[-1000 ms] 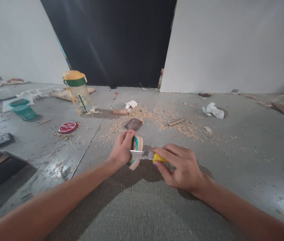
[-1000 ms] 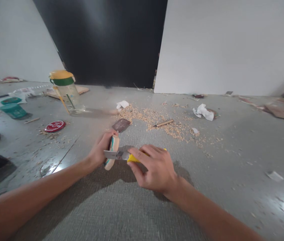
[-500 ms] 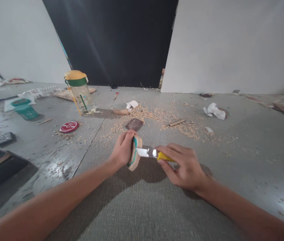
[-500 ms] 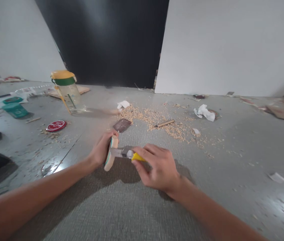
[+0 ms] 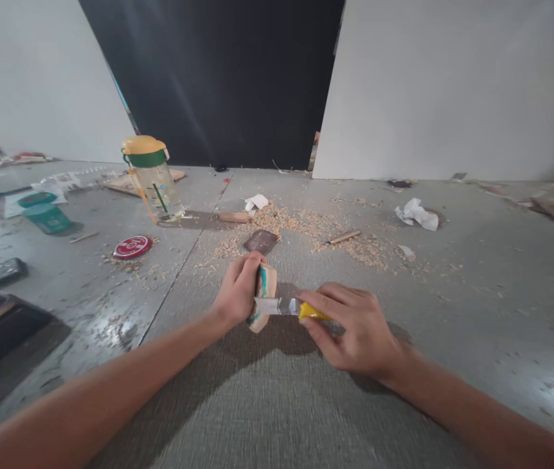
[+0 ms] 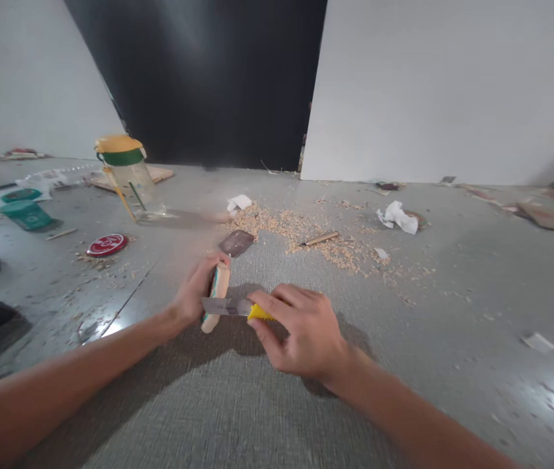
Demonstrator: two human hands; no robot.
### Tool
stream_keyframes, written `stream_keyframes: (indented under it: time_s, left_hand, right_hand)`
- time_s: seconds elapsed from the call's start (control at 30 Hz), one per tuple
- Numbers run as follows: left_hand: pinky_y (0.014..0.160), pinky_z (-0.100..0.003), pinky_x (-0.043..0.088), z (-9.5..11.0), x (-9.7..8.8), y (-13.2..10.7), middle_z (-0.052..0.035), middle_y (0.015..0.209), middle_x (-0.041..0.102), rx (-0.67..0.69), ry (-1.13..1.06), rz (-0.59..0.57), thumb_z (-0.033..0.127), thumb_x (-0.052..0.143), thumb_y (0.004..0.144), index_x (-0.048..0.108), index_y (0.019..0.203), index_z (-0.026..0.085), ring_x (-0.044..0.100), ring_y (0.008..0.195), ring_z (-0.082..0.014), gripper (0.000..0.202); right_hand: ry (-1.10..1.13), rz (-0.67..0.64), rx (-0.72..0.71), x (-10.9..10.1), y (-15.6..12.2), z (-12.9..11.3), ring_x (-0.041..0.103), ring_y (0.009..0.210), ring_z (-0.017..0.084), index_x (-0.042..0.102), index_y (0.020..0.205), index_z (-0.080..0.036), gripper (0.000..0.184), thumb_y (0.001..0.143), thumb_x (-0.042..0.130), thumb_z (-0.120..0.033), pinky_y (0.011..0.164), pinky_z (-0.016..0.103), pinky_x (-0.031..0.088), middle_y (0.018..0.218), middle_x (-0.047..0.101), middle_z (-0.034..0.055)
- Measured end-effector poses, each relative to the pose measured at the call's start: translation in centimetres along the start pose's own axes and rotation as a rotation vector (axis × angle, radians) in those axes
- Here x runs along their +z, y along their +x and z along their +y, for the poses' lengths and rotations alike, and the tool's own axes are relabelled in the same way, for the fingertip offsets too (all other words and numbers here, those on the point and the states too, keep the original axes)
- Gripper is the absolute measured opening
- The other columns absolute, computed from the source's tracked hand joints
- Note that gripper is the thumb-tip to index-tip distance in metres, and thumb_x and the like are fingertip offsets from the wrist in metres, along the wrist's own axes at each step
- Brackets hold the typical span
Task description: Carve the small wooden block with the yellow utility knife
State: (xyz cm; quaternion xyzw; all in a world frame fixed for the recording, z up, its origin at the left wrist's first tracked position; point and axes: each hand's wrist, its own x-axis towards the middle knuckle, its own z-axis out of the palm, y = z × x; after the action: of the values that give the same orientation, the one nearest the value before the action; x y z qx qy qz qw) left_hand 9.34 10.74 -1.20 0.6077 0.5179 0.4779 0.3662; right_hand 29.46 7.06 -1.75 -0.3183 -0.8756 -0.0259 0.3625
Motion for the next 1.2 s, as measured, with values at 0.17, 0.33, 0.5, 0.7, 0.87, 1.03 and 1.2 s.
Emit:
stream_keyframes:
  time_s: [0.17, 0.33, 0.5, 0.7, 0.87, 1.03, 1.2]
  left_hand:
    - [0.060, -0.027, 0.036, -1.0, 0.2, 0.3, 0.0015, 0.063, 0.043, -0.045, -0.084, -0.010, 0.043, 0.036, 0.085, 0.047, 0.069, 0.021, 0.041, 0.063, -0.0155, 0.029]
    - [0.054, -0.026, 0.038, -1.8, 0.1, 0.6, 0.0006, 0.062, 0.045, -0.108, -0.147, -0.008, 0.044, 0.038, 0.085, 0.050, 0.068, 0.020, 0.045, 0.061, -0.0157, 0.031]
    - [0.053, -0.026, 0.039, -1.8, 0.1, 0.6, -0.0003, 0.061, 0.047, -0.136, -0.130, 0.005, 0.043, 0.037, 0.084, 0.050, 0.066, 0.020, 0.047, 0.061, -0.0166, 0.032]
    - [0.064, -0.026, 0.043, -1.6, 0.1, 0.5, 0.0002, 0.065, 0.047, -0.024, -0.065, 0.035, 0.042, 0.037, 0.086, 0.048, 0.067, 0.021, 0.047, 0.068, -0.0165, 0.030]
    - [0.060, -0.025, 0.042, -0.8, 0.1, 0.3, 0.0005, 0.064, 0.046, -0.049, -0.009, 0.025, 0.040, 0.036, 0.085, 0.045, 0.065, 0.021, 0.047, 0.066, -0.0159, 0.029]
    - [0.060, -0.024, 0.042, -0.3, 0.1, 0.3, 0.0002, 0.064, 0.048, -0.078, 0.014, 0.017, 0.036, 0.037, 0.085, 0.046, 0.066, 0.021, 0.046, 0.067, -0.0160, 0.026]
    - [0.059, -0.025, 0.041, 0.5, -0.1, 0.2, -0.0006, 0.064, 0.048, -0.105, 0.056, 0.020, 0.034, 0.035, 0.086, 0.046, 0.064, 0.021, 0.046, 0.067, -0.0170, 0.027]
  right_hand:
    - [-0.052, 0.045, -0.040, 0.0, 0.2, 0.2, 0.058, 0.062, 0.016, 0.067, 0.107, -0.017, 0.023, 0.089, 0.057, -0.028, 0.054, 0.029, 0.042, 0.076, 0.063, 0.0029]
    - [-0.092, 0.118, 0.008, -0.1, 0.0, 2.3, 0.062, 0.068, 0.017, 0.066, 0.108, -0.017, 0.022, 0.090, 0.057, -0.026, 0.058, 0.029, 0.046, 0.081, 0.068, 0.0050]
    - [-0.007, 0.165, 0.088, -0.3, -0.1, 3.2, 0.064, 0.074, 0.017, 0.065, 0.109, -0.017, 0.022, 0.090, 0.056, -0.024, 0.066, 0.029, 0.050, 0.085, 0.069, 0.0053]
    - [0.091, -0.039, 0.056, 0.2, -0.1, 0.5, 0.059, 0.064, 0.014, 0.066, 0.112, -0.016, 0.026, 0.092, 0.053, -0.027, 0.057, 0.027, 0.045, 0.078, 0.066, 0.0036]
    - [0.060, -0.070, 0.039, 0.3, -0.3, -0.3, 0.058, 0.064, 0.014, 0.066, 0.109, -0.019, 0.023, 0.091, 0.056, -0.029, 0.056, 0.027, 0.042, 0.078, 0.065, 0.0019]
    - [0.024, -0.051, 0.030, 0.4, -0.2, -0.4, 0.058, 0.064, 0.015, 0.067, 0.107, -0.018, 0.023, 0.091, 0.056, -0.030, 0.056, 0.028, 0.042, 0.079, 0.064, 0.0024]
    - [-0.058, -0.015, -0.002, 0.2, 0.0, -0.5, 0.056, 0.061, 0.015, 0.068, 0.102, -0.018, 0.020, 0.091, 0.055, -0.030, 0.053, 0.028, 0.039, 0.074, 0.062, 0.0016]
